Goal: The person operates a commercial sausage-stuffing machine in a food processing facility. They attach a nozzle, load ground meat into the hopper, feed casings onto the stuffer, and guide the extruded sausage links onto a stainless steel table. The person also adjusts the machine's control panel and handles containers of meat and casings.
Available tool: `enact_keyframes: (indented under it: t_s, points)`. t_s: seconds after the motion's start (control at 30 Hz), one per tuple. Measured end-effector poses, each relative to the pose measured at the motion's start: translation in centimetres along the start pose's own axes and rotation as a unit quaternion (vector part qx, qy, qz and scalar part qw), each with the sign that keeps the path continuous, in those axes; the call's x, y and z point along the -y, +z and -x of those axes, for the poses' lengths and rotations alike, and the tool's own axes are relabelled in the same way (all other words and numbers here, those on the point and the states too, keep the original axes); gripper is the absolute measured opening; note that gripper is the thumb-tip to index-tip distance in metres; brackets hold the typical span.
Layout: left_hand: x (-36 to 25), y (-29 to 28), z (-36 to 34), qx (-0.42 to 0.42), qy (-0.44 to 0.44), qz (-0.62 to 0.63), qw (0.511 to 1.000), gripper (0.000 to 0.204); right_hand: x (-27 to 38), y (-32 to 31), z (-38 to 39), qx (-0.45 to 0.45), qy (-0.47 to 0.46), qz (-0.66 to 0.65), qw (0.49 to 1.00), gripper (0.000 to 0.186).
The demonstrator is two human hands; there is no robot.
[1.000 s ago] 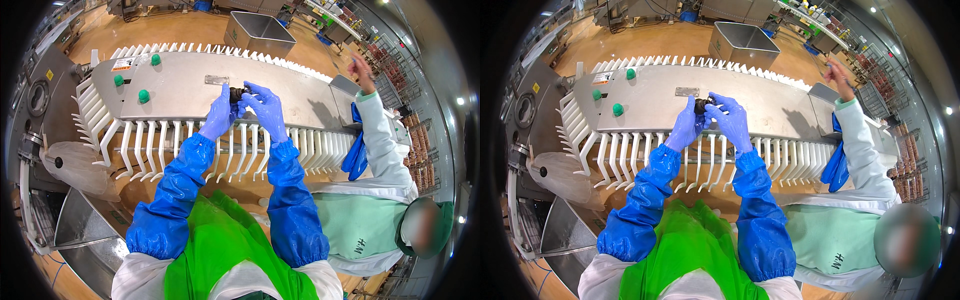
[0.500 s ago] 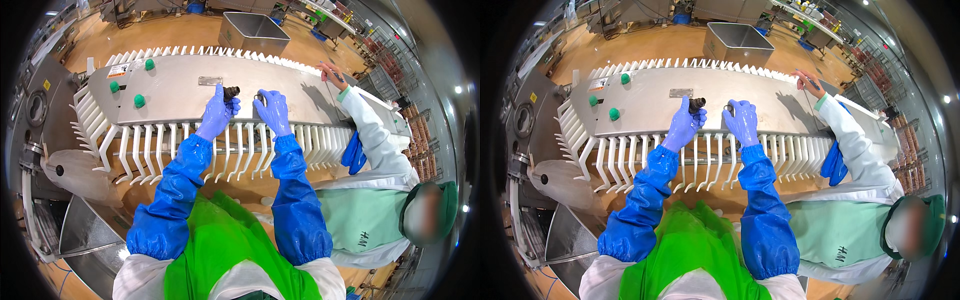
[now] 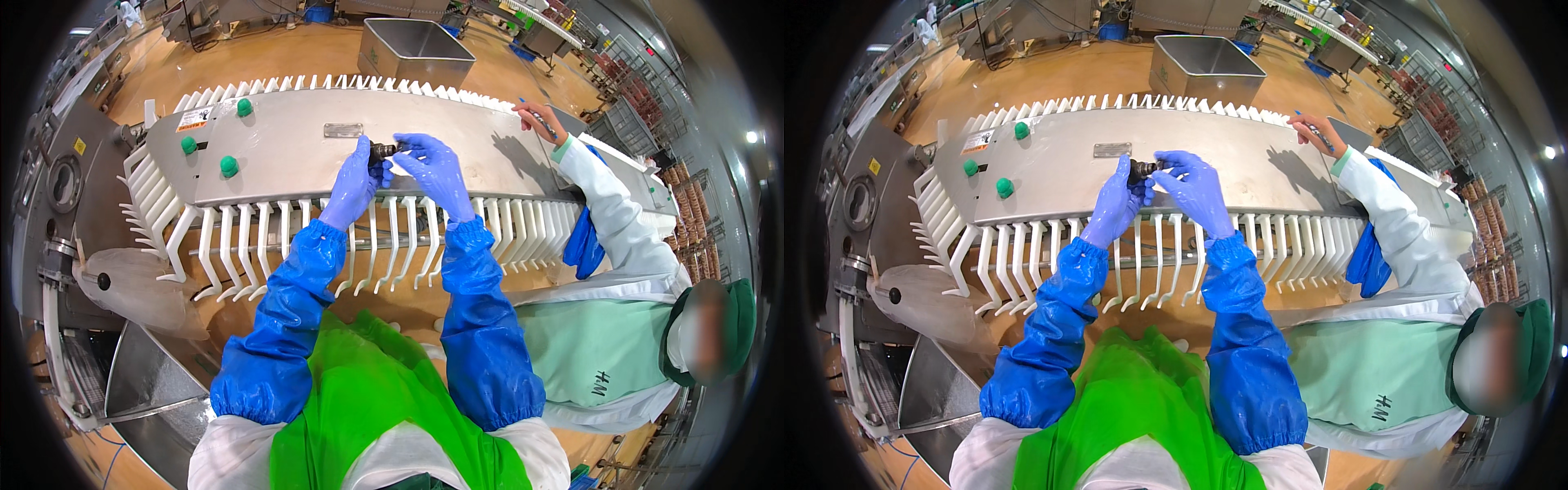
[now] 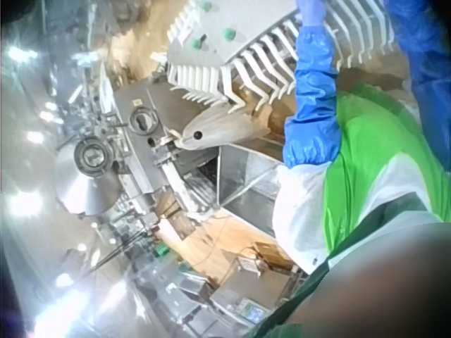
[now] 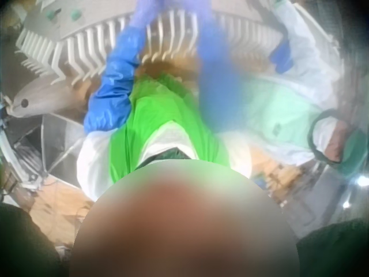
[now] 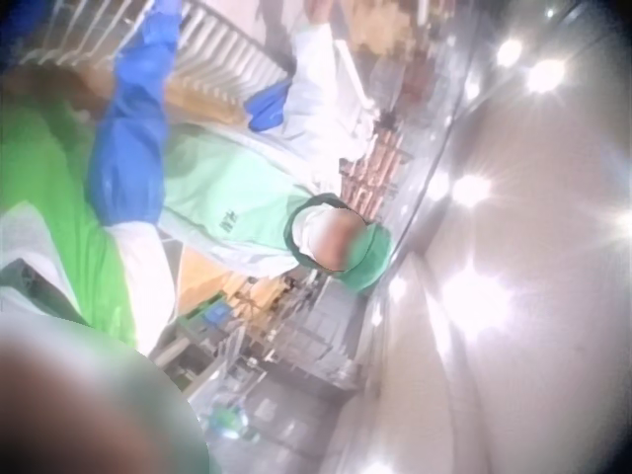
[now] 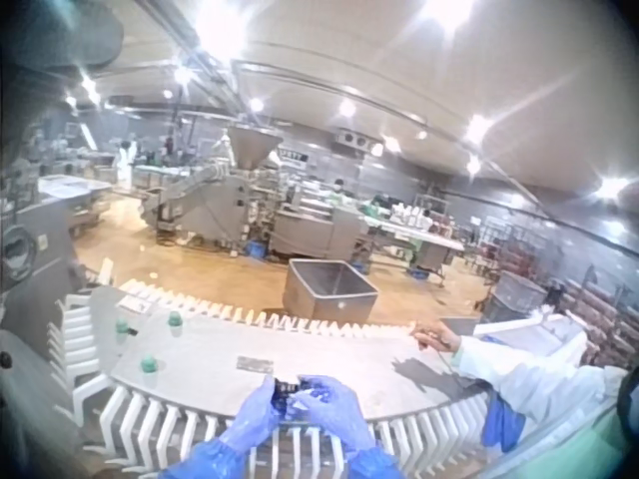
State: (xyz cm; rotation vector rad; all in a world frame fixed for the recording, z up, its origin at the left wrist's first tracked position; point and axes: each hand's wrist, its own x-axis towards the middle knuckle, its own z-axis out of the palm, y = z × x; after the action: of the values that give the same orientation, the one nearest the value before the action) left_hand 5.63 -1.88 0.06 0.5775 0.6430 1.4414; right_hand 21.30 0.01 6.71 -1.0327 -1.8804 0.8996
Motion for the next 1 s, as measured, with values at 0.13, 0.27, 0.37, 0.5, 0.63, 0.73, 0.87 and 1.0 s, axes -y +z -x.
enact_keyframes:
  t_s: [0.13,0.27,0.37,0.5,0.63,0.73,0.87,1.0]
  points:
    - [0.2,0.1,-0.2,-0.003,-0.012,-0.008,1.0,0.055,-1.3,-0.8,0.1,-0.028,0.026,-0.188,0.981,0.029]
    - [0.3,-0.1,-0.3,0.001,-0.009,0.011,1.0,0.055,-1.0,1.1,0.3,-0.065,-0.005,-0.26,0.964,0.032]
    - [0.2,0.5,-0.1,-0.001,-0.013,0.029,0.999,0.054,-1.7,2.4,0.2,-0.079,-0.042,-0.18,0.98,0.036]
    - [-0.1,-0.6,0.1,-0.002,0.005,0.037,0.999,0.053,-1.2,3.7,0.5,-0.018,0.041,-0.234,0.971,0.036]
    - [0.2,0.4,0.1,0.008,0.01,0.042,0.999,0.052,-2.4,3.0,0.9,-0.042,0.02,-0.19,0.981,0.037]
    - [2.1,-2.0,-2.2,0.041,0.063,-0.112,0.991,0.046,-0.9,2.6,1.8,-0.027,0.015,-0.276,0.961,0.048]
    - [0.3,-2.6,-1.3,0.111,0.05,-0.064,0.99,0.048,-3.3,3.9,1.0,-0.03,-0.084,-0.169,0.982,0.043]
    - [0.3,-3.2,-2.6,0.055,0.033,-0.042,0.997,0.051,-1.4,2.2,0.7,-0.051,-0.112,0.108,0.987,0.053]
